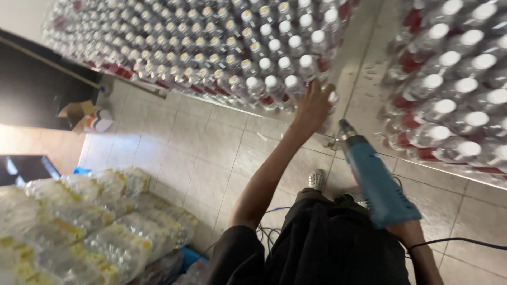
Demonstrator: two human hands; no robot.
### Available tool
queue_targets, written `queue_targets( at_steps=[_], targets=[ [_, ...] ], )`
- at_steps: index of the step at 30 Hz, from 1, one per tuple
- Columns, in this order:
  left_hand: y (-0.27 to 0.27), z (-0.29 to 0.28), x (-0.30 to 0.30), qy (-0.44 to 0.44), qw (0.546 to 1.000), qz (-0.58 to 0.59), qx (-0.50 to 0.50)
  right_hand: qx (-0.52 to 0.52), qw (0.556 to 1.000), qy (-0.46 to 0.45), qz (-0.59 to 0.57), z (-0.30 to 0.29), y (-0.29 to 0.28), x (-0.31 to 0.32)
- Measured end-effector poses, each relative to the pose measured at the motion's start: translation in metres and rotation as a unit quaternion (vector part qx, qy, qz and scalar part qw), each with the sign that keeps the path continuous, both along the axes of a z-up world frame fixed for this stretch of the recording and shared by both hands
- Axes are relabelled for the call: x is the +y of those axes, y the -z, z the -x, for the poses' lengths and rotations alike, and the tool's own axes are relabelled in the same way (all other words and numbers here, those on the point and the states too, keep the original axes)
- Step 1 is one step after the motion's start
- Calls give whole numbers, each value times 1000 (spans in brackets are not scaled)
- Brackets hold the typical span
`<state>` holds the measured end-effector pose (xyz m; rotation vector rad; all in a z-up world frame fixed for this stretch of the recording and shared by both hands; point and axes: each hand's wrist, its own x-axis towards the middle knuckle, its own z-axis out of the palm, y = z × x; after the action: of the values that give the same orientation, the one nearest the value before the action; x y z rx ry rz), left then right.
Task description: Using a heat gun to shrink-wrap plastic seals onto the caps of water bottles arranged on a table
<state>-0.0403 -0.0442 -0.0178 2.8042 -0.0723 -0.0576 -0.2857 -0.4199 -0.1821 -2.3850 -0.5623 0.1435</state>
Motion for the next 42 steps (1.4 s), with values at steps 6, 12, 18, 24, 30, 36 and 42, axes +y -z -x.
queue_targets(
  at_steps=[6,12,18,24,30,36,42],
  targets=[
    [13,8,18,27,997,48,-58,173,977,109,53,-15,-67,28],
    [-41,65,75,-23,993,109,-33,309,931,183,70,-3,-111,42],
    [-34,63,138,-66,992,106,-4,328,922,206,11,-9,-132,70],
    [-42,62,157,-177,947,268,-22,328,925,189,23,-5,-113,74],
    [-27,69,161,-172,956,226,-77,254,960,107,54,8,-80,64],
    [-56,73,144,-214,933,252,-145,136,986,-24,94,-1,-61,84],
    [-117,55,87,-126,920,336,-159,22,980,-147,134,-31,-51,135]
  ],
)
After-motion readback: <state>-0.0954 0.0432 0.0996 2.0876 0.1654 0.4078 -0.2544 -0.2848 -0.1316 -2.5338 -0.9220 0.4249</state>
